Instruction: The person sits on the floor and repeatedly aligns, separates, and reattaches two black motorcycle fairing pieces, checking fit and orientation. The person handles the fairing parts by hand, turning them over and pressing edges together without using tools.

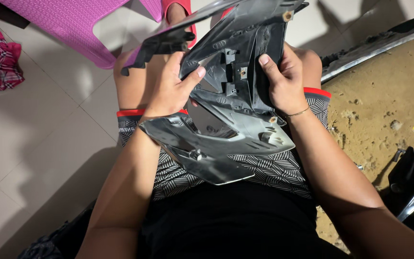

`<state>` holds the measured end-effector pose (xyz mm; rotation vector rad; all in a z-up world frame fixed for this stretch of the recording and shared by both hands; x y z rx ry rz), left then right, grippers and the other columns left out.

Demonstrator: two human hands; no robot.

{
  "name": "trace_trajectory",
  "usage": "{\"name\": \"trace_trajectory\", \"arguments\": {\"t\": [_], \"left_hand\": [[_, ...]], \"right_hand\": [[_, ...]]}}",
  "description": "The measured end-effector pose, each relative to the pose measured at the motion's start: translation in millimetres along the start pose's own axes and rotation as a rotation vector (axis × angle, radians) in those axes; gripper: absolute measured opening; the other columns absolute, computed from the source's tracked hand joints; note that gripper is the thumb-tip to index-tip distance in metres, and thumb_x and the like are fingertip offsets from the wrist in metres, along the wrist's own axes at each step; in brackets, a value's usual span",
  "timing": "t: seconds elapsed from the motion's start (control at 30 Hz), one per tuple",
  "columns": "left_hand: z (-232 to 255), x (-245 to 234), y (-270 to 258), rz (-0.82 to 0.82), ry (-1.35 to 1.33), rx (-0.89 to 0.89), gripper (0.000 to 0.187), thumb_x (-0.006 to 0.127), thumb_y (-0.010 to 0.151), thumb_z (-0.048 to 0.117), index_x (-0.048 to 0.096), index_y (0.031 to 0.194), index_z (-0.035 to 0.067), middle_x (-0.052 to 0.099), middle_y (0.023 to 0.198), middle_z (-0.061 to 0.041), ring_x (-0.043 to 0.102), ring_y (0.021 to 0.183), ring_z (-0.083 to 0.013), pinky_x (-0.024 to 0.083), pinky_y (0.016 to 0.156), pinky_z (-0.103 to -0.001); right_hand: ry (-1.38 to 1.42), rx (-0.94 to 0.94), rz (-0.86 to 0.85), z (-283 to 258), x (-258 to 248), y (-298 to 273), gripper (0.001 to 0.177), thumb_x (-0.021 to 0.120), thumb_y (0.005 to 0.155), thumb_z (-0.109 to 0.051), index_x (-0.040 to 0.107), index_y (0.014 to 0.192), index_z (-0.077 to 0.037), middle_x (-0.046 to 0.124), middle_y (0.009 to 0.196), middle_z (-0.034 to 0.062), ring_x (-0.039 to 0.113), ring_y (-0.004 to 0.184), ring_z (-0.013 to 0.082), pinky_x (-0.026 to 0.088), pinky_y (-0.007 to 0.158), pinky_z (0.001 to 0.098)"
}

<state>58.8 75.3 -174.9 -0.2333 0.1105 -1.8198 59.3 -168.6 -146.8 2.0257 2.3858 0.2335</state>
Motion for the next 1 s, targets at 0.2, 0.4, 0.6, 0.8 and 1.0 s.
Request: {"name": "trace_trajectory", "arguments": {"t": [0.2, 0.4, 0.6, 0.8, 1.0], "left_hand": [[-4, -6, 8, -0.002, -0.201, -0.043, 0.038, 0.068, 0.098, 0.018, 0.052, 0.131, 0.009, 0.064, 0.115, -0.002, 0.065, 0.095, -0.0123, 0.062, 0.057, -0.031], [-20, 26, 2, -0.385, -0.285, -0.397, 0.033, 0.07, 0.094, 0.02, 0.058, 0.119, 0.003, 0.064, 0.114, -0.007, 0.07, 0.102, -0.028, 0.068, 0.067, -0.045], [-15, 34, -13, -0.505, -0.305, -0.465, 0.04, 0.068, 0.096, 0.018, 0.06, 0.128, -0.004, 0.074, 0.111, -0.018, 0.078, 0.089, -0.0385, 0.064, 0.069, -0.039], [-15, 29, -8, -0.481, -0.297, -0.368, 0.039, 0.068, 0.097, 0.015, 0.059, 0.128, -0.007, 0.071, 0.11, -0.021, 0.076, 0.084, -0.0383, 0.062, 0.068, -0.042], [-15, 5, -10, -0.282, -0.186, -0.345, 0.048, 0.073, 0.089, 0.017, 0.058, 0.129, -0.002, 0.071, 0.107, -0.02, 0.076, 0.081, -0.0402, 0.06, 0.066, -0.042]], "right_hand": [[0.039, -0.045, 0.089, -2, -7, 1, 0.023, 0.057, 0.114, -0.011, 0.057, 0.133, 0.001, 0.066, 0.124, 0.001, 0.06, 0.113, 0.0086, 0.048, 0.105, 0.0254], [0.002, -0.096, 0.093, -8, -6, -5, 0.022, 0.059, 0.115, -0.012, 0.058, 0.133, 0.0, 0.065, 0.121, -0.0007, 0.058, 0.105, 0.0064, 0.047, 0.098, 0.0219], [-0.001, -0.122, 0.117, -13, -7, -7, 0.019, 0.064, 0.116, -0.014, 0.058, 0.129, -0.001, 0.063, 0.11, -0.0016, 0.055, 0.097, 0.0052, 0.045, 0.092, 0.0202], [-0.034, 0.119, 0.101, 6, -8, -3, 0.02, 0.069, 0.107, -0.02, 0.068, 0.105, -0.001, 0.069, 0.097, -0.0031, 0.058, 0.086, 0.0058, 0.049, 0.081, 0.0236], [0.049, 0.429, -0.257, 26, 4, -21, 0.021, 0.07, 0.097, -0.018, 0.072, 0.111, -0.002, 0.073, 0.1, -0.0056, 0.063, 0.091, 0.0035, 0.051, 0.085, 0.0214]]}}
Point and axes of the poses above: each hand's wrist, its own y-axis towards the middle knuckle, its own x-axis out of the palm, z = x × y, the point moved 7 cm from there along y, towards the middle knuckle
